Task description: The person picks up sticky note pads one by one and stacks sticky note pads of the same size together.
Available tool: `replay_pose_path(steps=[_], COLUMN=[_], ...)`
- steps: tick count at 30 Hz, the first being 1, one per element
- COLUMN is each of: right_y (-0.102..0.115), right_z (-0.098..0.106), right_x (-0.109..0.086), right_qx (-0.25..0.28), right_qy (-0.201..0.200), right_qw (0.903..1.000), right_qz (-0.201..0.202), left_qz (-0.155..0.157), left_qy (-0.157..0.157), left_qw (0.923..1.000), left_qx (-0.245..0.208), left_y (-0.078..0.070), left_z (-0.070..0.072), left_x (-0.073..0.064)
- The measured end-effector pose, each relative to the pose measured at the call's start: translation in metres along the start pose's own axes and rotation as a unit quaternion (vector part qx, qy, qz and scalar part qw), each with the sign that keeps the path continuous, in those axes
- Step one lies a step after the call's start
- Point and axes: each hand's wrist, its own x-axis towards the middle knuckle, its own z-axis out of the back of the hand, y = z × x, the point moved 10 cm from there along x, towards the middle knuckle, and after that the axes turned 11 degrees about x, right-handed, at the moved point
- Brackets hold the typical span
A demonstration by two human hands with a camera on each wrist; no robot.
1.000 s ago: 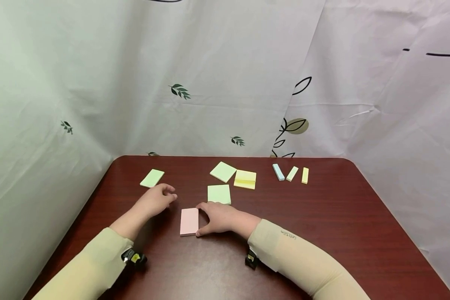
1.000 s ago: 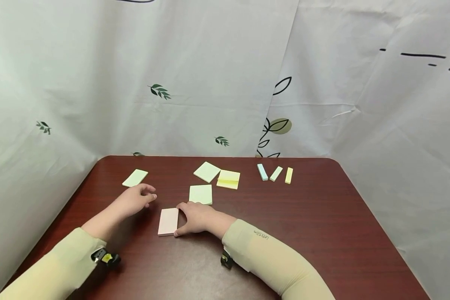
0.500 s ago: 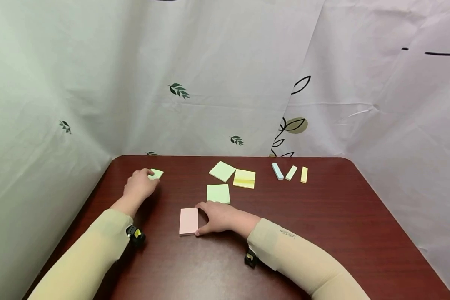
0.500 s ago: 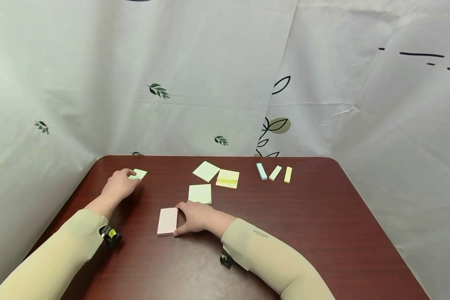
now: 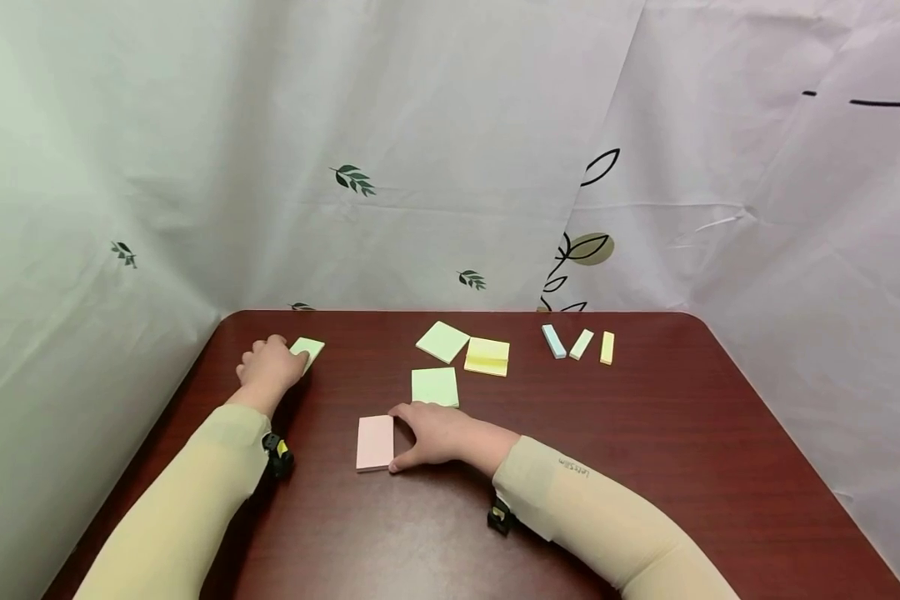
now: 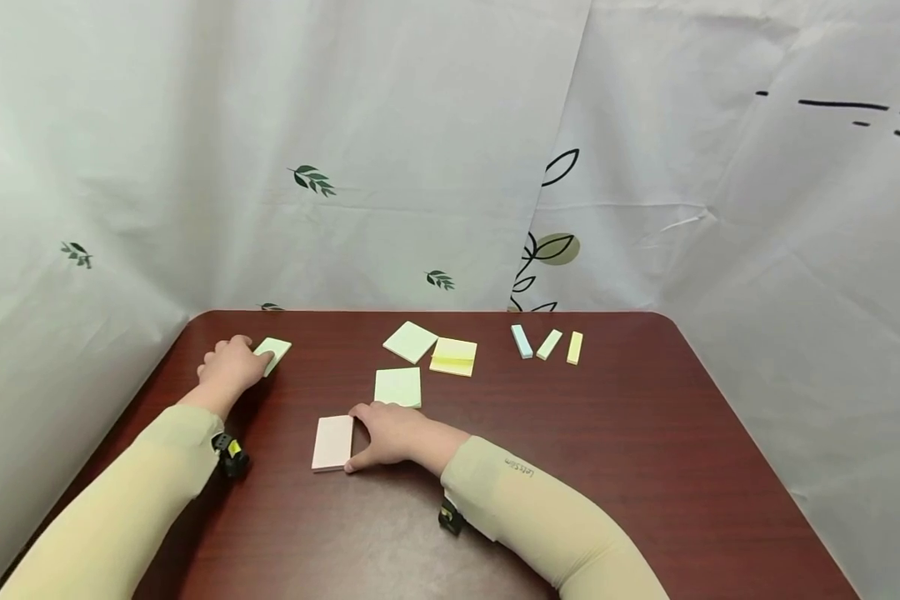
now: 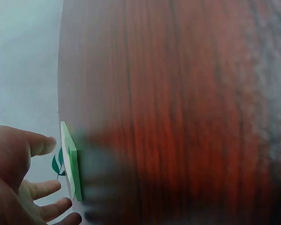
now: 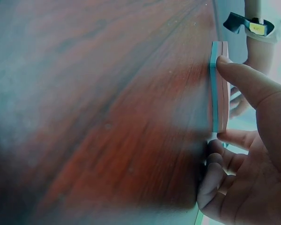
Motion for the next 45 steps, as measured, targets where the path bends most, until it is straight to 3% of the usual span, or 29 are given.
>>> replay_pose_path(steps=[8,16,25,33,45], right_y=[0.001,-0.001,-0.001,-0.002,0.0], right_z=[-0.001,0.0,0.0,0.0,0.001], right_x=[0.0,0.0,0.002,0.002,0.001], right_qx=[0.005,0.0,-0.003,-0.001,0.001], right_qy=[0.001,-0.002,-0.001,-0.002,-0.001], right_qw=[1.0,1.0,1.0,1.0,1.0], right_qz=[0.004,0.002,0.004,0.006,0.004], left_qz=[0.008,-0.03,-0.022,-0.028,-0.068], left_qy=[0.014,0.005,0.054,0.092,0.055], left_qw=[0.9998,0.9991,0.9969,0.9945,0.996], left_qx=[0.011,0.029,0.053,0.041,0.018], left_y=[0.002,-0.008,-0.006,-0.004,-0.007], left_z=[-0.001,0.007,0.001,0.0,0.012], left_x=[0.001,0.002,0.013,0.013,0.011])
